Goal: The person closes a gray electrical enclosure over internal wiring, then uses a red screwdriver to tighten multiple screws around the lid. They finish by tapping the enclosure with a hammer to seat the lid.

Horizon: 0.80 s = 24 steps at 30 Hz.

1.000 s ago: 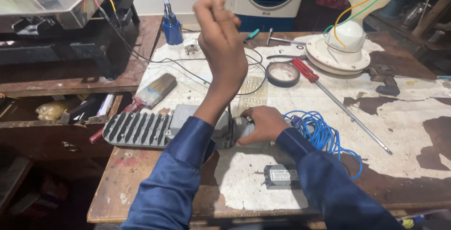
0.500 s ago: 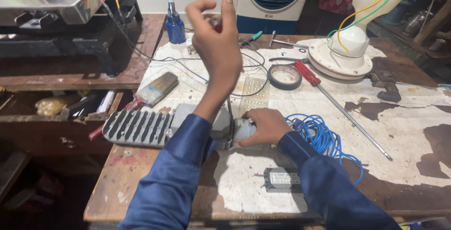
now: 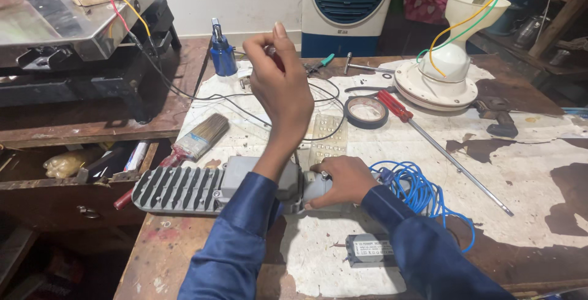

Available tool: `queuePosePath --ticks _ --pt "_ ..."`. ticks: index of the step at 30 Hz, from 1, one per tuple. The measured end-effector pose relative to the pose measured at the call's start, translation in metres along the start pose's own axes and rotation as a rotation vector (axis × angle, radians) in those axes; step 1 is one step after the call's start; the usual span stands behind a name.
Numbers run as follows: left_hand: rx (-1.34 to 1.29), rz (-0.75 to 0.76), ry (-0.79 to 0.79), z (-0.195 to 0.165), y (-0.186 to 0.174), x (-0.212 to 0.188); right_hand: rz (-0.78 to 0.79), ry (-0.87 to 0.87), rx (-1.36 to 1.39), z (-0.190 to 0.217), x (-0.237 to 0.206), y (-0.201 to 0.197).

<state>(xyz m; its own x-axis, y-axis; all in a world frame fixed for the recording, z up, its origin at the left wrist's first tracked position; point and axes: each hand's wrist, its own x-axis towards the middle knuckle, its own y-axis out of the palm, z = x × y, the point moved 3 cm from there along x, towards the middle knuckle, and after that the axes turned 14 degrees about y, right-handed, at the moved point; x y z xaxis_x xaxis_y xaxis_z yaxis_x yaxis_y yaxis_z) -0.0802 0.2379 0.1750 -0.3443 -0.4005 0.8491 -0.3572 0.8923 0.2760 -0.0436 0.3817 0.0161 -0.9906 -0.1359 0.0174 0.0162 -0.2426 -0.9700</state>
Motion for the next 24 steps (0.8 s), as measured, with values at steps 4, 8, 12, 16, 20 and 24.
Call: queuePosePath --ticks 4,8,12,16,20,24 --pt "-0.455 0.391 -0.335 0.011 0.006 0.017 -0.048 -0.052 0.039 -0.001 0.000 0.002" --pt "-0.779 0.681 -0.520 0.010 0.006 0.016 -0.056 -0.041 0.041 -0.003 0.000 0.003" --pt "-0.642 0.553 -0.346 0.004 0.012 -0.004 0.003 0.001 -0.010 -0.001 0.000 0.001" --pt "-0.263 0.320 -0.160 0.006 0.016 -0.003 -0.040 -0.058 0.030 0.003 -0.001 -0.007" --pt "0.024 -0.024 0.105 -0.001 0.005 -0.003 -0.015 -0.028 0.023 0.002 0.001 -0.007" --pt "-0.033 0.156 0.009 0.006 0.015 -0.002 0.007 -0.017 0.035 -0.003 0.003 -0.003"
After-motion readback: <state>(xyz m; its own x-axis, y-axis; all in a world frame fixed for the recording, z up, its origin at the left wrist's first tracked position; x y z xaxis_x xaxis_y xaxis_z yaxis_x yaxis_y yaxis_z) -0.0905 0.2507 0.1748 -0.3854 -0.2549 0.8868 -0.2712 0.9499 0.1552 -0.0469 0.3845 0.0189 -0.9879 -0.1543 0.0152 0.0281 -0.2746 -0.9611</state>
